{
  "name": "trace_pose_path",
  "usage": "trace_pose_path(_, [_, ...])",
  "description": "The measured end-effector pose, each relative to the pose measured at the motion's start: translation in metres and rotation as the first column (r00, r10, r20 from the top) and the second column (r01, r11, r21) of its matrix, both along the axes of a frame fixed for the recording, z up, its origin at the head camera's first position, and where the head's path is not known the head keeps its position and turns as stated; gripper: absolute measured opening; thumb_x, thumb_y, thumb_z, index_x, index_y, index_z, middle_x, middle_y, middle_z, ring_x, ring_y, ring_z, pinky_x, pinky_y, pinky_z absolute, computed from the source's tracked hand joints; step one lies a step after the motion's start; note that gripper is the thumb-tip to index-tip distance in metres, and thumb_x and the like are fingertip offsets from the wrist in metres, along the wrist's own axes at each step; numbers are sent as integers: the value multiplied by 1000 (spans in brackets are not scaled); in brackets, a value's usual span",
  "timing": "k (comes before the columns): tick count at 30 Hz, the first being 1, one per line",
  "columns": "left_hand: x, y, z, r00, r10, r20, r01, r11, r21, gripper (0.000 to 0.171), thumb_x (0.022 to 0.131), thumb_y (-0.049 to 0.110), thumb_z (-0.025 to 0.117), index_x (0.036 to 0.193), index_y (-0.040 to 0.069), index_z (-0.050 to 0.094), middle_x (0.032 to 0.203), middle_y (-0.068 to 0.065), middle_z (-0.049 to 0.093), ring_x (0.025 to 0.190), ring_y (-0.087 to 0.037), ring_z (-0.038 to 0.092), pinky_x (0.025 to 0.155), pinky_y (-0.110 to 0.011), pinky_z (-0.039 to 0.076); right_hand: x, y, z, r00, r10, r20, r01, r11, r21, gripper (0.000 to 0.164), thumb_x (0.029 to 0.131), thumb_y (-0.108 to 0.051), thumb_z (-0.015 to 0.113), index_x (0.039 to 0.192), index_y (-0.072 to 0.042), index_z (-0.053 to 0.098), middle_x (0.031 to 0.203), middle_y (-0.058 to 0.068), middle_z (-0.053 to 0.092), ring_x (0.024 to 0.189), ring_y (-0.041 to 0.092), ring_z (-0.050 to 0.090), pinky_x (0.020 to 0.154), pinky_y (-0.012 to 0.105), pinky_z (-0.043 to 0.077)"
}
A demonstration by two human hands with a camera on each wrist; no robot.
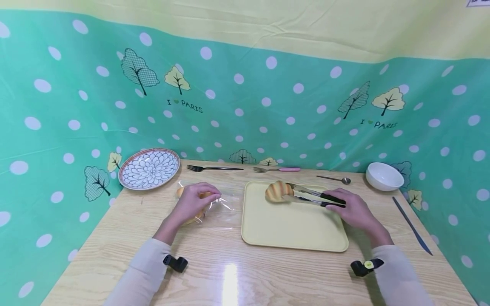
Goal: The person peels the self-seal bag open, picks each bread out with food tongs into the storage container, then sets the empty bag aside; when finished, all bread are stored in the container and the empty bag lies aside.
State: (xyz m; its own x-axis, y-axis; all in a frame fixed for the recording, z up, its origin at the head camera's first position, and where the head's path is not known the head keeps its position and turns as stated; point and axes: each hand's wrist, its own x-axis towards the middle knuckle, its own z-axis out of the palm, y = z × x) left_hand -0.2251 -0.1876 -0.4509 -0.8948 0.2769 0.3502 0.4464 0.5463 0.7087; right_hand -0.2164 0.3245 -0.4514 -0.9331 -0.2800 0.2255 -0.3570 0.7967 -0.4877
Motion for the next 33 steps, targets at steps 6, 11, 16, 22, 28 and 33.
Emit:
trace_pose_path(6, [-2,1,-2,1000,-2,3,2,1000,8,8,90,26,80,97,21,81,103,5,79,101,-17,73,97,-44,61,6,14,-4,999,-39,35,39,999,0,46,94,-21,77,138,-11,65,130,16,69,125,42,62,102,62,47])
trace_pose_path(11, [-4,2,-2,1000,1,2,-1,1000,5,8,90,26,81,97,21,81,103,5,79,101,-17,73,97,-44,60,18,27,1,997,-70,25,70,998,-1,47,94,-20,77,137,-9,65,126,14,70,122,40,63,100,54,48])
trace_pose_path(16, [-3,1,-1,1000,3,-1,-3,1000,-8,9,90,26,80,98,21,81,103,5,79,101,-17,73,98,-45,60,28,40,6,994,-103,41,103,995,-6,47,95,-23,77,138,-8,65,130,19,68,124,44,60,101,63,45])
trace_pose_path(22, [-2,0,-1,1000,4,1,-4,1000,-7,8,91,26,80,97,22,81,103,5,78,102,-17,73,98,-44,60,35,58,5,989,-142,26,142,990,16,47,94,-23,77,137,-8,66,129,19,68,119,39,60,98,42,49])
trace_pose_path(28, [-2,-1,-3,1000,8,-14,-8,1000,-16,8,91,27,79,97,22,81,103,7,78,101,-15,73,97,-42,60,41,69,-1,987,-157,-18,157,987,23,46,92,-20,79,134,-6,67,125,21,70,115,41,62,88,19,41])
trace_pose_path(33, [-3,-2,-3,1000,8,-12,-8,1000,-12,8,91,26,80,98,22,81,103,7,78,101,-14,73,98,-42,60,42,71,-4,988,-150,-17,151,988,31,47,92,-19,80,135,-5,66,125,22,69,115,47,63,88,24,43])
